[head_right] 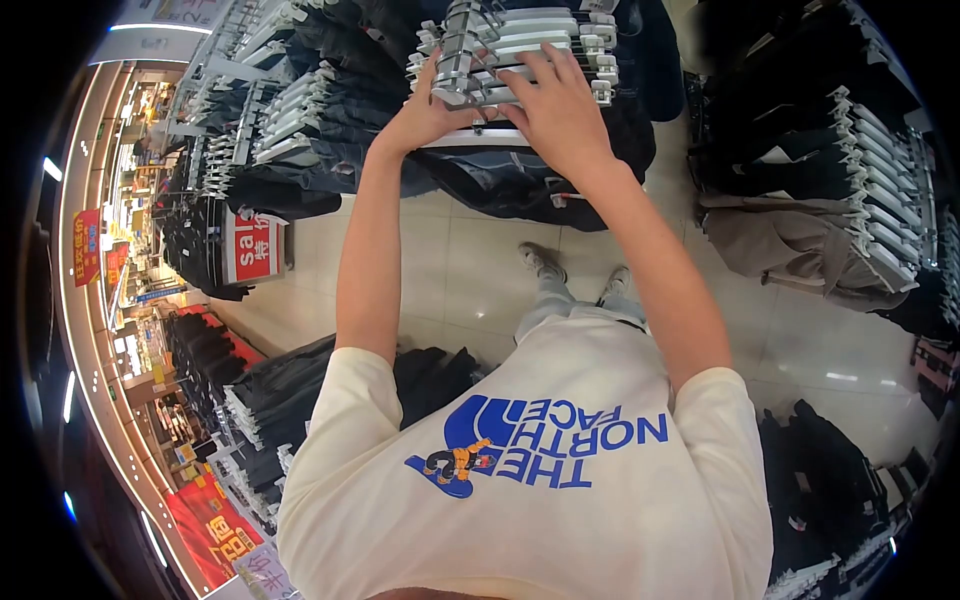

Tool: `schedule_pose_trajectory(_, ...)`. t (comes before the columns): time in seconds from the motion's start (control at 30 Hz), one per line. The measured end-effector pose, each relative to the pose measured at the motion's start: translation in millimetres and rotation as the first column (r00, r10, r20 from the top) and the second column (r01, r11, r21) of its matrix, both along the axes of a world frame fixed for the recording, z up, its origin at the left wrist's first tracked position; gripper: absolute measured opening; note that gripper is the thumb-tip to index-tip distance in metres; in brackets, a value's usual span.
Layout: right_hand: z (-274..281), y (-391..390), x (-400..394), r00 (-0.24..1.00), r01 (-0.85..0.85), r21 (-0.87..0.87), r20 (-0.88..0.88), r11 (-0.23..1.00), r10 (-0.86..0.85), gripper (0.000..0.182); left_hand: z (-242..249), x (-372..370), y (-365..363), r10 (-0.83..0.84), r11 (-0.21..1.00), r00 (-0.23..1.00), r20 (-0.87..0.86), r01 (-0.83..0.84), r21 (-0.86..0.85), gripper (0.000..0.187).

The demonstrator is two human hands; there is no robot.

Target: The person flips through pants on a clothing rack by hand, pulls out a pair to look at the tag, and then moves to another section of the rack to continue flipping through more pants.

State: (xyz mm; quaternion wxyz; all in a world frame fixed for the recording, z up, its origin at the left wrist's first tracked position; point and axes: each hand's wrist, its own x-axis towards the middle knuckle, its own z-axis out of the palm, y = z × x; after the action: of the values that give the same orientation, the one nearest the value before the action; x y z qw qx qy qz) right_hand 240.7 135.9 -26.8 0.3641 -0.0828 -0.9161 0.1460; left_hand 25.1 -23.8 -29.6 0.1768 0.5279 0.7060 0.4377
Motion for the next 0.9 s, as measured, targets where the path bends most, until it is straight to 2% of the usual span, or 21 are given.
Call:
schedule_pose_trajectory(0.1, -3, 3, -2, 1.000, -0.015, 0.012, -0.004, 1.000, 0.015, 0.039, -5, -3, 3, -0.018, 1.000, 1.000, 0.015, 0.018, 0.021, 0.101)
schedule_pose_trajectory(0.13, -3, 4, -3, 1.000, -0.028, 0.020, -0.013, 0.999, 0.028, 0.038, -5, -6, 4, -0.035, 0.993, 0.975, -0.218, 0.009, -0.119, 0.094)
schedule_pose_trajectory(0.17, -4, 4, -3, 0.999, -0.028, 0.019, -0.015, 0.999, 0.029, 0.038, -6, -9, 3, -0.082, 0.967, 0.897, -0.435, -0.034, -0.251, 0.088)
schedule_pose_trajectory(0.2, -4, 3, -4, 1.000, -0.024, 0.016, -0.018, 1.000, 0.024, 0.037, -3, -4, 2, -0.081, 0.967, 0.896, -0.436, -0.035, -0.252, 0.088)
schedule_pose_trajectory(0.27, -4, 3, -4, 1.000, -0.020, 0.012, -0.020, 1.000, 0.021, 0.037, 8, 15, 1, 0.022, 0.981, 0.719, -0.694, -0.151, -0.124, 0.069)
schedule_pose_trajectory(0.4, -7, 0, -5, 1.000, -0.017, 0.017, -0.005, 1.000, 0.018, 0.036, 16, 20, 3, -0.001, 0.966, 0.749, -0.662, -0.170, -0.194, 0.066)
schedule_pose_trajectory(0.5, -9, -1, -5, 1.000, -0.012, 0.004, 0.005, 1.000, 0.012, 0.035, 10, 18, 4, -0.018, 0.959, 0.807, -0.591, -0.154, -0.240, 0.074)
schedule_pose_trajectory(0.63, -9, -2, -6, 0.999, 0.014, 0.029, 0.038, 0.999, -0.015, 0.035, -8, 6, 13, -0.037, 0.922, 0.734, -0.678, -0.236, -0.306, 0.076)
schedule_pose_trajectory(0.7, -9, -5, -7, 0.999, 0.034, 0.048, 0.037, 0.998, -0.035, 0.036, -21, -4, 19, 0.078, 0.985, 0.684, -0.726, -0.166, -0.050, 0.041)
schedule_pose_trajectory(0.8, -9, -7, -5, 0.998, 0.054, 0.055, 0.033, 0.997, -0.056, 0.036, -22, -13, 26, 0.059, 0.996, 0.714, -0.698, -0.094, -0.011, 0.034)
schedule_pose_trajectory(0.83, -8, -8, -4, 0.998, 0.058, 0.041, 0.030, 0.997, -0.059, 0.035, -19, -10, 25, 0.064, 0.993, 0.763, -0.643, -0.113, -0.035, 0.031)
schedule_pose_trajectory(0.9, -7, -9, -3, 0.999, 0.047, 0.023, 0.019, 0.999, -0.047, 0.035, -13, -4, 23, 0.061, 0.992, 0.772, -0.632, -0.114, -0.045, 0.033)
